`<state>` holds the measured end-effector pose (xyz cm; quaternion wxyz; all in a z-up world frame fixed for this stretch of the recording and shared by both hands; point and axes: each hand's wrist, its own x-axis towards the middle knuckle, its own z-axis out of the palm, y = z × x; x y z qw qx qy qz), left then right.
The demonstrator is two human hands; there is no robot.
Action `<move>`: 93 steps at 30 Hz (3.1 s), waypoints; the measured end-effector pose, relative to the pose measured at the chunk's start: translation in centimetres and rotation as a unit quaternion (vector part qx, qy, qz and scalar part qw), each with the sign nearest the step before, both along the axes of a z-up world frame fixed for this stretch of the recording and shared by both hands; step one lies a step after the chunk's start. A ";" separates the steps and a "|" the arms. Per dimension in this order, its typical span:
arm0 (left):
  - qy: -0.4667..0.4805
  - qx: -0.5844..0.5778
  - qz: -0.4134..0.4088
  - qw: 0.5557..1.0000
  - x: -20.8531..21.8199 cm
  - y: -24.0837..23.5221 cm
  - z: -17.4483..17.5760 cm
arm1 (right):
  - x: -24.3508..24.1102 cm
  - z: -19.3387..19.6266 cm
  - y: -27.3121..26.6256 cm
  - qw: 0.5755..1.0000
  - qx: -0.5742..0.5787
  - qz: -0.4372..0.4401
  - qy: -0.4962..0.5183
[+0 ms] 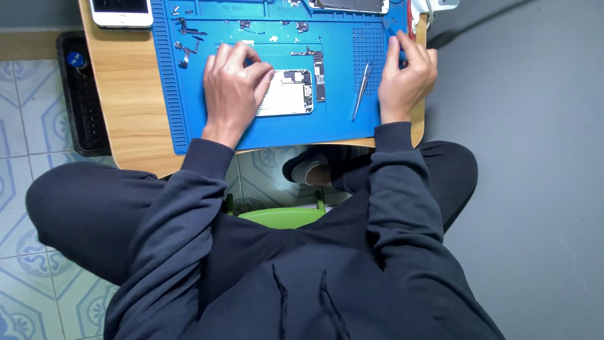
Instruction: The person sits cross-legged on the floor and uses a screwdriver and tweezers to work on a disassembled smartphone placed on a blue mat. They remove and reattach small components and screws, briefly pause to open a small bottle, and continue the repair process.
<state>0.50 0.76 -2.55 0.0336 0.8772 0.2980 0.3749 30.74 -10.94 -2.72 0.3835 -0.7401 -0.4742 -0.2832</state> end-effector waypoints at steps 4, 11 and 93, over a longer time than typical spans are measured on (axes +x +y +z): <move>-0.011 0.012 0.007 1.000 -0.2 -0.5 0.2 | -0.7 -0.8 0.3 0.998 -0.036 -0.034 -0.037; -0.040 -0.008 -0.005 0.999 -0.5 -2.2 1.9 | -0.7 -0.9 0.1 0.994 -0.083 -0.032 -0.062; 0.105 0.187 -0.377 0.901 -4.7 -15.0 12.2 | -20.9 4.1 -17.4 0.700 -0.260 0.504 0.435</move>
